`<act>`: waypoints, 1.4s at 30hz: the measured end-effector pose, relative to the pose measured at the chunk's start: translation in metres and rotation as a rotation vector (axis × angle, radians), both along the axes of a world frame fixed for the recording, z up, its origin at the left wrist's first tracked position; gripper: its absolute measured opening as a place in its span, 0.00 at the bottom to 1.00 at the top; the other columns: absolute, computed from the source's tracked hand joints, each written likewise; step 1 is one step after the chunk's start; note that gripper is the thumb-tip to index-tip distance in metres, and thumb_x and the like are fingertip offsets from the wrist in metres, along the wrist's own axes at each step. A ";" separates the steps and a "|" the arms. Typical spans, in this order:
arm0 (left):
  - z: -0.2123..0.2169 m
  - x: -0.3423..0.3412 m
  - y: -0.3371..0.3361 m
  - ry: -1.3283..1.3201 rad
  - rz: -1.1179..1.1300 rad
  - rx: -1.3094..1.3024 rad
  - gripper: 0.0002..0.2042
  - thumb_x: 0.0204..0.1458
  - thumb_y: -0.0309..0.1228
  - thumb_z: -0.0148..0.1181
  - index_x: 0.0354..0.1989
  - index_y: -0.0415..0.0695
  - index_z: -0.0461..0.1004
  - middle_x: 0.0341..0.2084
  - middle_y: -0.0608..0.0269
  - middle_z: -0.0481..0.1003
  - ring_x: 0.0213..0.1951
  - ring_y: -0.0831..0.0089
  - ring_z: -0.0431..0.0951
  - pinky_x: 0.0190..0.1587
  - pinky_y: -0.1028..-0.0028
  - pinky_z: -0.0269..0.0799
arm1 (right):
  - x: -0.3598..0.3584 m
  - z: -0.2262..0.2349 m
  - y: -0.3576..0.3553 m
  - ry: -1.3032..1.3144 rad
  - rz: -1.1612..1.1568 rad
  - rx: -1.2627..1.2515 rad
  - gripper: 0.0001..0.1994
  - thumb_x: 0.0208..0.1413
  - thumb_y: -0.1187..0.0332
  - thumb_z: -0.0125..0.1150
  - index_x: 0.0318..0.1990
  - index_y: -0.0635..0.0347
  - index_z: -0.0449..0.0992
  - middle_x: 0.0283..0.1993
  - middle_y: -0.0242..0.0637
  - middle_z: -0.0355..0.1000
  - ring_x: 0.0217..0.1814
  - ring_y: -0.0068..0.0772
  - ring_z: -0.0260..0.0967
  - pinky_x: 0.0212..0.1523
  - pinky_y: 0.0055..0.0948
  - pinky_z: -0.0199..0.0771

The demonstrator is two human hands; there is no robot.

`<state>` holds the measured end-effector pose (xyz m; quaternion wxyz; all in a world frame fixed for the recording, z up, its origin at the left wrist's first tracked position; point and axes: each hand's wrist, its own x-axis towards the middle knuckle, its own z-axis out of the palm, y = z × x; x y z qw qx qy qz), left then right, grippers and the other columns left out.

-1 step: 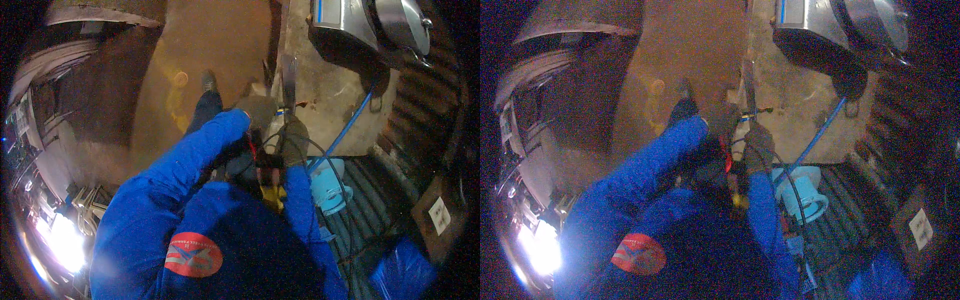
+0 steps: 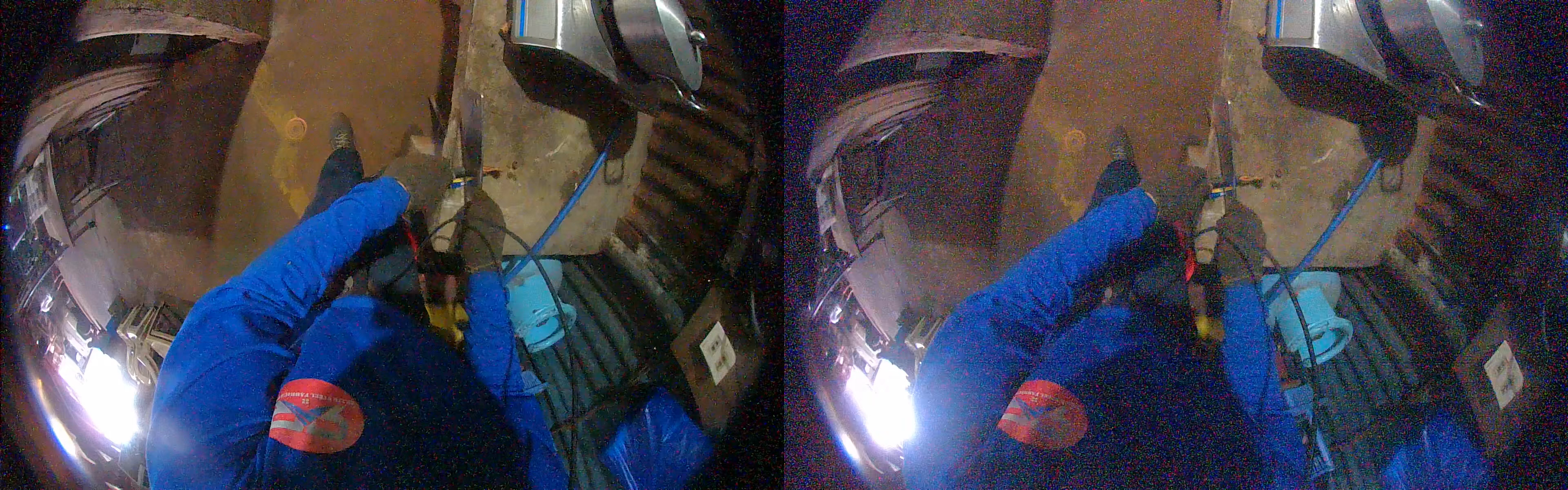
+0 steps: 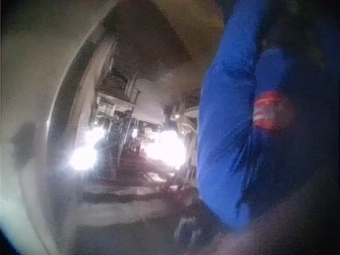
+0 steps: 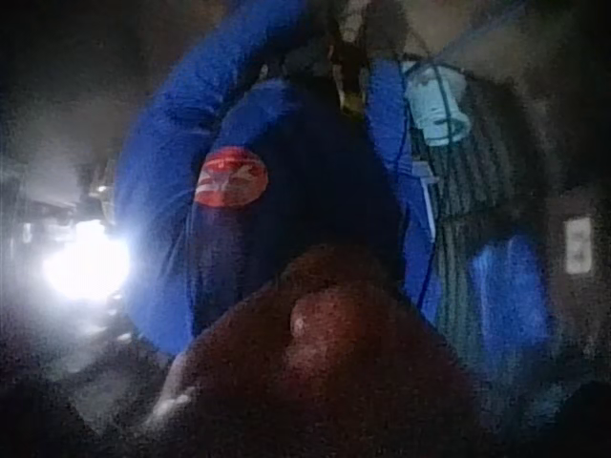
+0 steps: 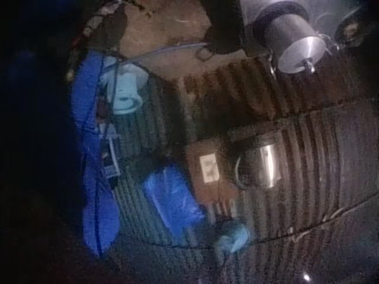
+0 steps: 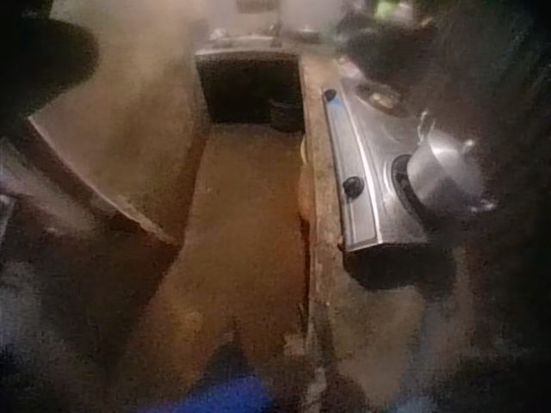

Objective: The person strips and twists the ends of two wires, then connects them to terminals on a power tool. They move around the workshop to reach a different area and continue handling the wires.

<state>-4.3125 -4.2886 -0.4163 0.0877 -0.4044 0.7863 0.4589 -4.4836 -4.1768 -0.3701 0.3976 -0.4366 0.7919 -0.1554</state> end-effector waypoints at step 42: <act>0.028 -0.029 0.038 -0.031 0.294 0.198 0.21 0.62 0.50 0.53 0.46 0.48 0.84 0.39 0.50 0.84 0.44 0.46 0.84 0.49 0.48 0.77 | -0.042 -0.006 0.064 -0.385 -0.161 -0.115 0.05 0.61 0.68 0.58 0.38 0.59 0.76 0.30 0.36 0.75 0.29 0.33 0.75 0.29 0.33 0.75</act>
